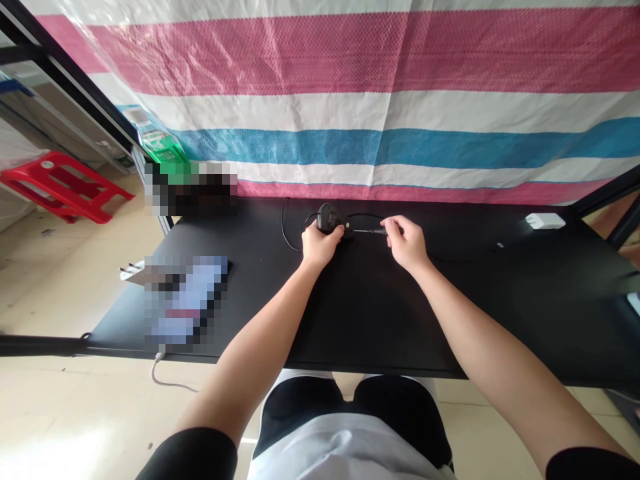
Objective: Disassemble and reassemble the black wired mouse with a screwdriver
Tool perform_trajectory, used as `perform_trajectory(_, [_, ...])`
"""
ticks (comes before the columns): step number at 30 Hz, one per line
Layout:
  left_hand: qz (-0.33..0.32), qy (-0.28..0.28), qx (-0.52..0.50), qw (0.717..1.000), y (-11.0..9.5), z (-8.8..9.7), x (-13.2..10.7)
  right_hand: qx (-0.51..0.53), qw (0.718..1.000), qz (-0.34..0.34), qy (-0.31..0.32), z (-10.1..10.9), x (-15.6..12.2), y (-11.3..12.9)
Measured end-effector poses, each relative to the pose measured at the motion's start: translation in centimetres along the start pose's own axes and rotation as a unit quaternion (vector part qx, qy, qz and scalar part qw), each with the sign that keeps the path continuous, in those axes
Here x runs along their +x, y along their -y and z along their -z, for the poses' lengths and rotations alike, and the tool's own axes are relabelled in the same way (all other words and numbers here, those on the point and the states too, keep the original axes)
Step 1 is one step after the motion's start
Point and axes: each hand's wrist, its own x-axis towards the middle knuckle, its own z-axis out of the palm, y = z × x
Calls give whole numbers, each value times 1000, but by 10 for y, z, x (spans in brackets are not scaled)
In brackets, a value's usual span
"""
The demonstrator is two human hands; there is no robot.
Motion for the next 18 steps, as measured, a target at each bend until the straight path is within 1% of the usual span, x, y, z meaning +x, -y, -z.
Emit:
perform_trajectory(4, [0, 3, -4, 1000, -1, 1, 0, 18, 1000, 19, -9, -1, 2, -2])
perform_trajectory(10, [4, 6, -1, 1000, -1, 1, 1, 56, 998, 8, 21, 0, 1, -2])
perform_trajectory(15, [0, 5, 4, 1000, 0, 0, 1, 27, 999, -17, 25, 1, -1, 2])
perform_trajectory(18, [0, 6, 5, 1000, -1, 1, 0, 13, 1000, 2, 7, 0, 0, 2])
